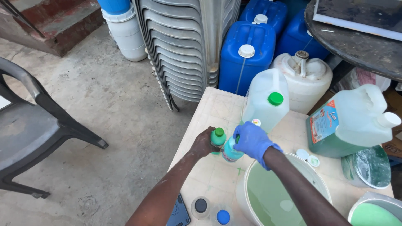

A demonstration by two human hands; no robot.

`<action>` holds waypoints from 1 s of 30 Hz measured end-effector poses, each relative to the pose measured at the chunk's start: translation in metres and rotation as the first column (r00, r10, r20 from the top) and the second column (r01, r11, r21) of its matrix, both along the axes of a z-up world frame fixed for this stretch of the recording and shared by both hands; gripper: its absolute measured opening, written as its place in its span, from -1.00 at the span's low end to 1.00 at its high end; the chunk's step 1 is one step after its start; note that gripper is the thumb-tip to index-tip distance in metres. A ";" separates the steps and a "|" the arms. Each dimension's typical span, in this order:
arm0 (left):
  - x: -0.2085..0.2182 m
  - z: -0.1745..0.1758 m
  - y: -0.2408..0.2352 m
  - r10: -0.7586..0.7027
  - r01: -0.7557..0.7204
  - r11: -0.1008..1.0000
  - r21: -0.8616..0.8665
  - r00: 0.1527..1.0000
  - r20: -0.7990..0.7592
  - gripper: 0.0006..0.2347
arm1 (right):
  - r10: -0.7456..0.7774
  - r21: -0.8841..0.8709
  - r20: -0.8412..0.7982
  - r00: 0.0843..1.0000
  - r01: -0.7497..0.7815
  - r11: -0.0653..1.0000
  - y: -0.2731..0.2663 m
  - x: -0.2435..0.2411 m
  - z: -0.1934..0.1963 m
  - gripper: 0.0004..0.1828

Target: The person pours a blue liquid from a purple bucket into a white bucket using a plastic jug. They then pour a green liquid from a metal bowl into a small clear bottle using the same jug. Finally, they stir the green liquid in the metal bowl with a wooden stick.

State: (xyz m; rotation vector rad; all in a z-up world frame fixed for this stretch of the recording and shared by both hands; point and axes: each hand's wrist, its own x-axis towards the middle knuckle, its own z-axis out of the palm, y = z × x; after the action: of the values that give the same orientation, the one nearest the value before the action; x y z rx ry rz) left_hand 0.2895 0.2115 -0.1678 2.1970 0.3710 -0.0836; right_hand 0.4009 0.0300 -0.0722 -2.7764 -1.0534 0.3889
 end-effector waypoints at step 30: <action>-0.223 0.075 0.019 0.232 -0.196 0.860 -0.471 0.973 0.019 -0.24 | -0.203 -0.026 0.013 0.979 0.204 0.979 -0.045 -0.098 0.091 -0.33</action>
State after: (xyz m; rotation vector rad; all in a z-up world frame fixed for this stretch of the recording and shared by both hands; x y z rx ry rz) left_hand 0.0662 0.2306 -0.0928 1.6645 0.4950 0.0311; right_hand 0.3030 -0.0146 0.0183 -2.8769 -0.7601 0.3650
